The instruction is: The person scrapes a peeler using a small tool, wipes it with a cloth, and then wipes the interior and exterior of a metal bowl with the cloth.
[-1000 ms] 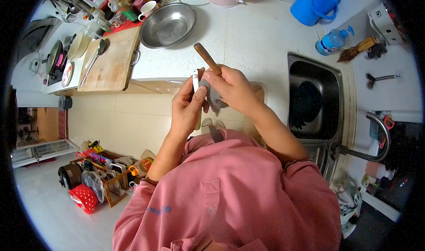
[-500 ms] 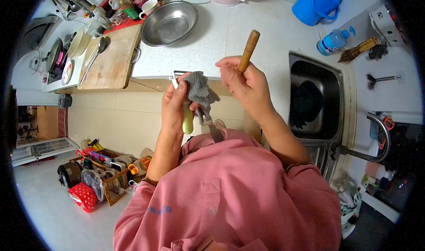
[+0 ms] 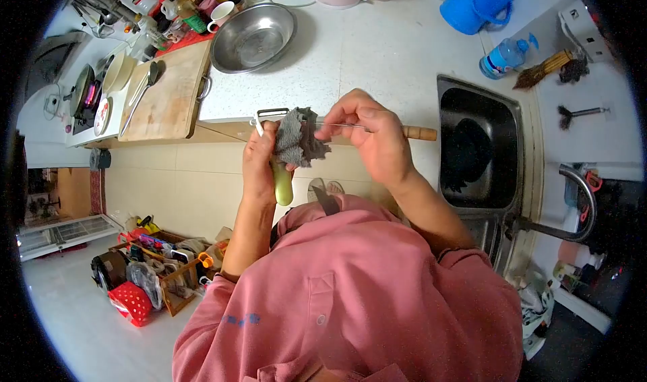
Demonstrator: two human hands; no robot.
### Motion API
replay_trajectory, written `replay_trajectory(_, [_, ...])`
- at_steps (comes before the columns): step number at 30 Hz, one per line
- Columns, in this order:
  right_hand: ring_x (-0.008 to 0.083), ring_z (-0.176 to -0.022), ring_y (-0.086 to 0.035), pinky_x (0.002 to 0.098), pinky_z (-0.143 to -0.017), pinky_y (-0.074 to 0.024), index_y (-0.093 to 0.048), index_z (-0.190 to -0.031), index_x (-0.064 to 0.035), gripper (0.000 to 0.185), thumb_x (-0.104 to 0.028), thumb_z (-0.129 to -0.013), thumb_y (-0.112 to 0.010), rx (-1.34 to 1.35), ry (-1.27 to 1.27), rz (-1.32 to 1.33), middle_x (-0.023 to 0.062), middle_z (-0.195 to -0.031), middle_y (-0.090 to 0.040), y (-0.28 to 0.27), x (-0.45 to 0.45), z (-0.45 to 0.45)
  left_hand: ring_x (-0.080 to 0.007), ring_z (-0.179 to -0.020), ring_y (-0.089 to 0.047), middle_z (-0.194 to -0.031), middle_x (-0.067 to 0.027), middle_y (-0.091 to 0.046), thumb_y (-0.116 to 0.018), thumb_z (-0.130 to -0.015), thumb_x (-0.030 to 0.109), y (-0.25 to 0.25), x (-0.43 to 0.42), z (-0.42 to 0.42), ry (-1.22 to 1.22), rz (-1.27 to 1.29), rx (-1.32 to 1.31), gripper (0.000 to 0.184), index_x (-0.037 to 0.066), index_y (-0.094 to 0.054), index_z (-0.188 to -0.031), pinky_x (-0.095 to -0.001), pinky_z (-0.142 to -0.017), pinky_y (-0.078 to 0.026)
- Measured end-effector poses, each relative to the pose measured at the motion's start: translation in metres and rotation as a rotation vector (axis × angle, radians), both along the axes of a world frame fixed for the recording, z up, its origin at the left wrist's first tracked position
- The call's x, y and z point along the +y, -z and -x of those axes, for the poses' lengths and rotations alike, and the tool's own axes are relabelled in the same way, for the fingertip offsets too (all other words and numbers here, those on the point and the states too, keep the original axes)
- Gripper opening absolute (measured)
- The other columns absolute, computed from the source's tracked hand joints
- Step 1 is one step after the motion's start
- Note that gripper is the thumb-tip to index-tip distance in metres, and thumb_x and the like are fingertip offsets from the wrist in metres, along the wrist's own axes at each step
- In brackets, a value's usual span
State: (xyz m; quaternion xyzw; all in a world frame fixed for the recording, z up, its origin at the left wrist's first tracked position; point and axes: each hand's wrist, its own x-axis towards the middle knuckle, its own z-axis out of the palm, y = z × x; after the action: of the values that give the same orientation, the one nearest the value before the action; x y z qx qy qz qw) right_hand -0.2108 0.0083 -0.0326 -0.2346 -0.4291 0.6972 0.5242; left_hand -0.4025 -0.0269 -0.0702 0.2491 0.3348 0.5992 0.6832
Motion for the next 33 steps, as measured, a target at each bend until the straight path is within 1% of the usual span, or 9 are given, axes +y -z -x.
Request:
replay_trajectory(3, [0.0182, -0.076, -0.058, 0.0342, -0.074, -0.0501, -0.057, -0.099, 0.0024, 0.029, -0.022, -0.093, -0.043, 0.009, -0.097, 0.139, 0.0086, -0.080, -0.057, 0.002, -0.002, 0.000, -0.0095, -0.065, -0.051, -0.086, -0.0005, -0.055, -0.056, -0.088, 0.010, -0.001, -0.001, 0.000, 0.036, -0.043, -0.032, 0.003, 0.011, -0.053, -0.089, -0.0249, -0.052, -0.042])
replay_trajectory(4, [0.0145, -0.069, -0.054, 0.0303, -0.067, -0.0481, -0.057, -0.099, 0.0018, 0.025, -0.018, -0.094, -0.042, -0.149, 0.015, 0.084, 0.0071, -0.075, -0.057, 0.000, -0.006, 0.006, -0.0094, -0.065, -0.051, -0.085, -0.0001, -0.054, -0.055, -0.086, 0.006, -0.004, -0.001, 0.000, 0.037, -0.036, -0.035, 0.006, 0.011, -0.053, -0.087, -0.0248, -0.051, -0.042])
replay_trajectory(10, [0.0078, -0.061, -0.044, 0.0196, -0.053, -0.0342, -0.053, -0.099, -0.0017, 0.016, -0.012, -0.090, -0.044, -0.209, 0.036, 0.139, 0.0097, -0.080, -0.060, -0.008, -0.007, 0.008, -0.0129, -0.071, -0.056, -0.095, -0.0065, -0.059, -0.053, -0.078, 0.000, -0.003, 0.000, 0.000, 0.050, -0.092, -0.002, 0.010, 0.009, -0.050, -0.081, -0.0251, -0.053, -0.044])
replay_trajectory(16, [0.0064, -0.060, -0.044, 0.0181, -0.051, -0.0336, -0.053, -0.097, -0.0030, 0.013, -0.010, -0.090, -0.044, -0.199, -0.029, 0.103, 0.0098, -0.079, -0.061, 0.002, -0.008, 0.006, -0.0148, -0.072, -0.059, -0.103, -0.0105, -0.062, -0.052, -0.076, -0.004, -0.010, -0.001, -0.005, 0.035, -0.126, 0.009, 0.012, 0.007, -0.050, -0.080, -0.0248, -0.058, -0.046])
replay_trajectory(22, [0.0060, -0.057, -0.043, 0.0183, -0.050, -0.0340, -0.053, -0.099, -0.0029, 0.013, -0.009, -0.090, -0.045, -0.093, -0.118, 0.159, 0.0116, -0.078, -0.061, 0.003, -0.008, 0.010, -0.0116, -0.071, -0.056, -0.094, -0.0055, -0.060, -0.051, -0.074, -0.007, 0.002, -0.003, 0.002, 0.123, -0.037, 0.173, 0.018, 0.007, -0.052, -0.084, -0.0246, -0.060, -0.045])
replay_trajectory(25, [0.0058, -0.055, -0.042, 0.0181, -0.050, -0.0339, -0.052, -0.101, -0.0030, 0.013, -0.009, -0.091, -0.045, -0.067, -0.140, 0.162, 0.0120, -0.078, -0.061, 0.006, -0.007, 0.011, -0.0095, -0.073, -0.054, -0.090, -0.0023, -0.057, -0.050, -0.075, -0.005, -0.005, -0.005, -0.003, 0.087, -0.049, 0.148, 0.020, 0.007, -0.053, -0.090, -0.0238, -0.063, -0.044])
replay_trajectory(28, [0.0031, -0.059, -0.040, 0.0169, -0.050, -0.0315, -0.052, -0.104, -0.0048, 0.013, -0.012, -0.093, -0.051, -0.035, -0.170, 0.166, 0.0051, -0.081, -0.059, 0.010, -0.008, 0.011, -0.0115, -0.075, -0.055, -0.086, -0.0036, -0.059, -0.054, -0.076, 0.005, -0.013, -0.003, -0.010, 0.013, -0.033, 0.153, 0.016, 0.007, -0.049, -0.091, -0.0243, -0.067, -0.046])
replay_trajectory(31, [0.0025, -0.059, -0.040, 0.0167, -0.050, -0.0314, -0.052, -0.104, -0.0052, 0.012, -0.012, -0.094, -0.050, -0.028, -0.174, 0.143, 0.0045, -0.082, -0.058, 0.012, -0.008, 0.013, -0.0118, -0.077, -0.057, -0.087, -0.0043, -0.060, -0.058, -0.086, 0.016, -0.011, -0.004, -0.010, -0.013, 0.046, 0.027, 0.018, 0.006, -0.051, -0.099, -0.0241, -0.069, -0.047])
replay_trajectory(33, [0.0024, -0.060, -0.040, 0.0165, -0.051, -0.0325, -0.052, -0.106, -0.0051, 0.013, -0.012, -0.094, -0.050, -0.030, -0.187, 0.143, 0.0037, -0.083, -0.058, 0.013, -0.009, 0.013, -0.0112, -0.077, -0.057, -0.088, -0.0046, -0.061, -0.056, -0.091, 0.021, -0.009, -0.004, -0.010, 0.006, 0.005, 0.119, 0.019, 0.006, -0.052, -0.102, -0.0241, -0.070, -0.047])
